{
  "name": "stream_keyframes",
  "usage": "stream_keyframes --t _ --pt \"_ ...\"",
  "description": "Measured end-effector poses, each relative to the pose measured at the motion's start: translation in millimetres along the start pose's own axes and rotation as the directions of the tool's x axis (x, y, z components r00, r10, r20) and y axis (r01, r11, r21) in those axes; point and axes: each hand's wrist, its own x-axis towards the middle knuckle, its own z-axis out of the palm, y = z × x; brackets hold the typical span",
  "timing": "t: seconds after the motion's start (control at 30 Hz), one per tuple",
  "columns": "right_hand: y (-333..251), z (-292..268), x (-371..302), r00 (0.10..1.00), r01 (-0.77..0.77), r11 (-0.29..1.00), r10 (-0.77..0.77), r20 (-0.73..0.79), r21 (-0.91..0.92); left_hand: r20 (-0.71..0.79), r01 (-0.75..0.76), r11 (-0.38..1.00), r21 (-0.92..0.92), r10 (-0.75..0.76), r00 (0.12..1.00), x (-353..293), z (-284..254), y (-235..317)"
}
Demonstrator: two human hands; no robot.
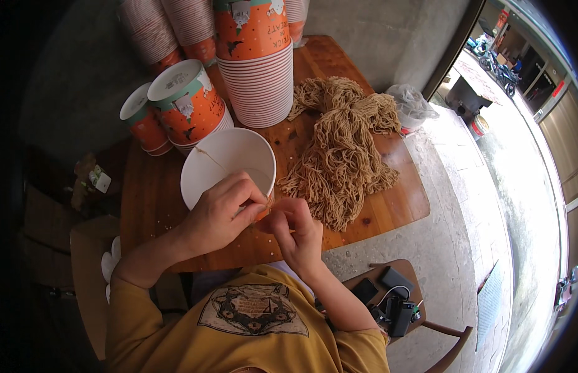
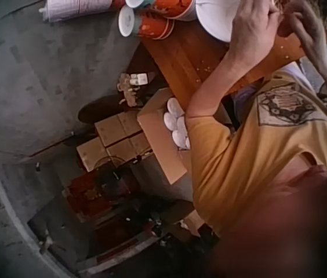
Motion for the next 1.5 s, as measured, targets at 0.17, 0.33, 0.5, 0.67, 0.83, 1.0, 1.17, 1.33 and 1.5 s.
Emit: stream_keyframes --t 0.17,0.33,0.5,0.67,0.83,1.0,1.17,1.33,1.5 --pt "3 3 2 1.0 0.0 1.0 0.0 -0.008 0.03 0.003 -0.001 0.999 0.051 0.001 1.0 -1 -1 0" --pt "1 -2 3 0.996 -0.081 0.993 0.083 -0.021 0.08 -0.045 -0.006 0.999 0.033 0.008 0.999 -1 -2 2" --pt "-12 -5 10 0.999 -0.044 0.993 0.046 0.014 -0.108 -0.006 0.02 0.999 0.025 -0.019 1.0 -4 -4 -4" --pt "-18 -2 16 0.971 0.234 0.805 -0.225 0.085 -0.544 -0.031 0.035 0.999 0.026 -0.034 0.999 -5 -2 -3" --pt "-24 -2 17 0.925 0.369 0.705 -0.342 0.166 -0.605 -0.001 -0.052 0.987 0.154 0.053 0.999 -7 -8 4" --pt "-18 -1 14 0.946 0.32 0.792 -0.295 0.133 -0.52 -0.019 -0.1 0.967 0.232 0.107 0.994 -12 -11 -5" --pt "-48 -31 31 0.87 0.487 0.602 -0.268 0.415 -0.632 0.128 0.148 0.984 0.102 -0.16 0.979 -24 -36 8" --pt "-56 -22 69 0.791 0.61 0.467 -0.308 0.529 -0.64 0.121 -0.051 0.952 0.302 0.015 0.992 -53 -42 -8" --pt "-45 17 93 0.637 0.753 0.454 -0.321 0.701 -0.476 0.111 -0.163 0.869 0.468 0.125 0.986 -69 -66 -15"
